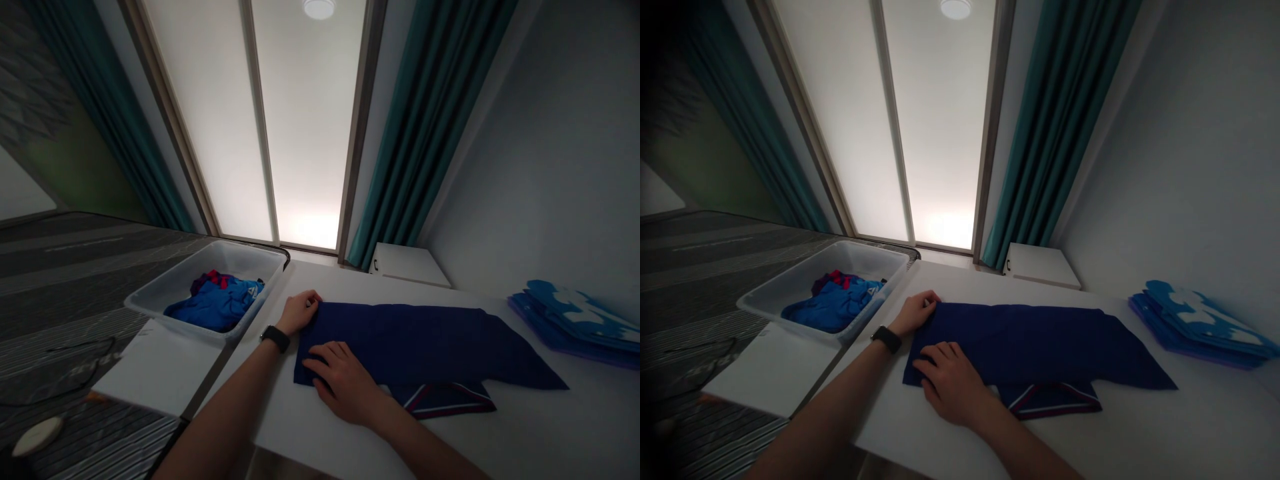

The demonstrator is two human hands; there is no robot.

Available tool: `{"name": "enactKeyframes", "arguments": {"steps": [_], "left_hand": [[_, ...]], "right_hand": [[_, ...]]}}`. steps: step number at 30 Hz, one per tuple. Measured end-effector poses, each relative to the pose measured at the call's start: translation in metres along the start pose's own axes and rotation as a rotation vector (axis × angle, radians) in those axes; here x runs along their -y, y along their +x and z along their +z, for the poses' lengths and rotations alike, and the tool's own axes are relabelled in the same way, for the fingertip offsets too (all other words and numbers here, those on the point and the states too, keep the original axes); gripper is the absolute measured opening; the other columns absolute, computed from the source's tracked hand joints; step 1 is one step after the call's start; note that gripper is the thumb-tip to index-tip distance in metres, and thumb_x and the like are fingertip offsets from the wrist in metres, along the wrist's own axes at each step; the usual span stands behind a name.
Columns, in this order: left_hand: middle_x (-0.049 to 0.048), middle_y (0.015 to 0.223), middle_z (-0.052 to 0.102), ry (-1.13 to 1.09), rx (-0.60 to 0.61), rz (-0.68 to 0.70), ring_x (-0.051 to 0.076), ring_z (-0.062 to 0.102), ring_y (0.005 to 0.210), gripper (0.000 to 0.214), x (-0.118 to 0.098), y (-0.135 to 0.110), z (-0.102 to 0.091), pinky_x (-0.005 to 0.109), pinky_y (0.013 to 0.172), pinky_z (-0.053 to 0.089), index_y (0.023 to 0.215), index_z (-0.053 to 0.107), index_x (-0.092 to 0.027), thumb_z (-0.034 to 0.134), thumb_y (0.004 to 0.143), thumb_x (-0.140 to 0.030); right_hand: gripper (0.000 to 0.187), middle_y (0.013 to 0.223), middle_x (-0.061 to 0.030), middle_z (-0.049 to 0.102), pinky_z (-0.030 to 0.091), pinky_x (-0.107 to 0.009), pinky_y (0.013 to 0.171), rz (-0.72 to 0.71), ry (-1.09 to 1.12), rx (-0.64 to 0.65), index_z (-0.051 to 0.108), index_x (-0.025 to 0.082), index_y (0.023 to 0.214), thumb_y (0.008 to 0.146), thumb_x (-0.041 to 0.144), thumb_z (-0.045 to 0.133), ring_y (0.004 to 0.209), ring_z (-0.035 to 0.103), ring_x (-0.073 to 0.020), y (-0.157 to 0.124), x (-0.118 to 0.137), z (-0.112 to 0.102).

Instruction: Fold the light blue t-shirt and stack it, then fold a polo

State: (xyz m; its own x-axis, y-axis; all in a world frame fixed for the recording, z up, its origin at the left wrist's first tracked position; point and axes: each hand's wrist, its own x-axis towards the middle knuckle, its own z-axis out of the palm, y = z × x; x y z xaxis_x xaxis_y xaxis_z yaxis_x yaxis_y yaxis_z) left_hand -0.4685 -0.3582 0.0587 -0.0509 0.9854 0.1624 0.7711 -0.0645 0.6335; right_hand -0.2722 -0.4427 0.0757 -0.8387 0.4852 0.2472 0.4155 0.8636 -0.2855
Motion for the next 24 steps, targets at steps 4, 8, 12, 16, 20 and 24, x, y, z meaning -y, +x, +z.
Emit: {"name": "enactKeyframes", "arguments": {"steps": [4, 8, 12, 16, 20, 24], "left_hand": [[-0.0016, 0.082, 0.071, -0.005, -0.006, -0.061, 0.018, 0.064, 0.077, 0.016, -0.001, 0.005, 0.002, 0.03, 0.078, 0.043, 0.086, 0.067, -0.024, 0.052, 0.081, -0.021], [-0.0012, 0.079, 0.071, -0.014, -0.007, -0.099, 0.021, 0.065, 0.08, 0.016, -0.004, 0.007, 0.001, 0.035, 0.084, 0.041, 0.083, 0.068, -0.023, 0.052, 0.079, -0.021], [-0.0006, 0.084, 0.073, -0.065, 0.016, -0.088, 0.02, 0.066, 0.083, 0.024, 0.0, 0.007, -0.003, 0.032, 0.082, 0.044, 0.09, 0.069, -0.023, 0.046, 0.084, -0.022], [0.0002, 0.082, 0.072, -0.153, 0.02, -0.073, 0.017, 0.065, 0.081, 0.029, 0.01, 0.005, -0.007, 0.027, 0.077, 0.046, 0.101, 0.067, -0.021, 0.041, 0.087, -0.025], [-0.0008, 0.074, 0.065, -0.179, 0.018, -0.039, 0.017, 0.061, 0.074, 0.028, 0.016, 0.0, -0.012, 0.026, 0.07, 0.045, 0.102, 0.066, -0.021, 0.046, 0.086, -0.033], [-0.0041, 0.068, 0.059, -0.233, 0.09, 0.002, 0.015, 0.057, 0.065, 0.035, 0.015, -0.007, -0.017, 0.025, 0.064, 0.044, 0.112, 0.062, -0.021, 0.054, 0.081, -0.036]], "right_hand": [[0.038, 0.137, -0.0032, 0.053, 0.033, -0.043, 0.103, -0.036, 0.015, 0.059, 0.053, 0.028, 0.13, 0.093, 0.025, 0.05, 0.116, 0.045, -0.0229, -0.003, 0.001, -0.003], [0.042, 0.144, -0.001, 0.049, 0.03, -0.046, 0.108, -0.042, 0.017, 0.111, 0.048, 0.03, 0.137, 0.095, 0.03, 0.048, 0.123, 0.042, -0.0228, -0.006, 0.001, -0.005], [0.047, 0.148, 0.0, 0.044, 0.024, -0.048, 0.113, -0.061, 0.011, 0.133, 0.043, 0.033, 0.141, 0.094, 0.036, 0.05, 0.135, 0.033, -0.0228, -0.01, 0.001, -0.006], [0.049, 0.151, -0.0005, 0.04, 0.022, -0.049, 0.115, -0.09, 0.009, 0.151, 0.042, 0.035, 0.142, 0.094, 0.039, 0.051, 0.139, 0.029, -0.0226, -0.01, 0.001, -0.008], [0.041, 0.145, -0.002, 0.047, 0.023, -0.046, 0.115, -0.051, 0.081, 0.093, 0.048, 0.033, 0.137, 0.096, 0.032, 0.047, 0.135, 0.035, -0.0199, -0.007, 0.002, -0.007], [0.036, 0.13, -0.0048, 0.057, 0.031, -0.037, 0.111, 0.009, 0.171, -0.002, 0.057, 0.025, 0.129, 0.095, 0.02, 0.045, 0.124, 0.045, -0.0161, -0.004, 0.0, -0.002]]}}
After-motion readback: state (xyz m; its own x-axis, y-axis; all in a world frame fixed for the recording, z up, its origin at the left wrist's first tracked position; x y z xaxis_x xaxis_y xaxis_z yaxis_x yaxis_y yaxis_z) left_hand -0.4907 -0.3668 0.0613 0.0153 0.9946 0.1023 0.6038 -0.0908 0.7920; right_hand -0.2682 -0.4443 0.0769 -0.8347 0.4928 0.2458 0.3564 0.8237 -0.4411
